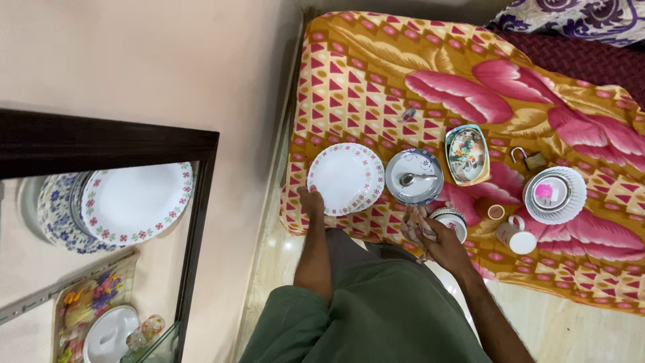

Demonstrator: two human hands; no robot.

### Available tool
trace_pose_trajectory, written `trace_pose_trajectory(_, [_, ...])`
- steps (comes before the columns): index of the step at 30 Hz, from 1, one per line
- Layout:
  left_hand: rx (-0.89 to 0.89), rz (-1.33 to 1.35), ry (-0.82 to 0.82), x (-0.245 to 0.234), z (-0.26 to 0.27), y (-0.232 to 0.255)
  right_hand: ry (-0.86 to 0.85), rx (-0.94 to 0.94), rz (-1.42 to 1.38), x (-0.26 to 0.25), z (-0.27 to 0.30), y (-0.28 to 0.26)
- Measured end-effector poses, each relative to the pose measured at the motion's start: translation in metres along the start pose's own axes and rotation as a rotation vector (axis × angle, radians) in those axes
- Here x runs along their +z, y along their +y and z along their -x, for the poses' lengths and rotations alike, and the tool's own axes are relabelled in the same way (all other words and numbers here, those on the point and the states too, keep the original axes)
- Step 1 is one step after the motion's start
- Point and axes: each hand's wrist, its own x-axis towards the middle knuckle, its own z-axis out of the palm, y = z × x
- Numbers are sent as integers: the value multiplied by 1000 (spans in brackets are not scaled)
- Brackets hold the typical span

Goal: The person wipes several plates and bowls with a cloth and places them into a glass display cabinet. The person also stacks small bowls and other dishware on a patterned surface.

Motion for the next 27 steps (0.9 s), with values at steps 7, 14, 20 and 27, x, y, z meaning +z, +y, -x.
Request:
trace_pose_trajectory(7, [170, 236, -35, -14, 6, 7, -55, 33, -22, 8, 8, -16])
trace_pose_trajectory(14, [259, 500, 15, -50, 15, -6, 58, -284, -164, 9, 11, -17])
trace_pose_trajectory(20, [-84, 805, -229, -74, 17, -7, 186, -414, -230, 3, 21, -63])
trace_pose_trajectory(27, [98, 865, -343, -80, 68, 56, 643, -695, 606, 32, -5, -142])
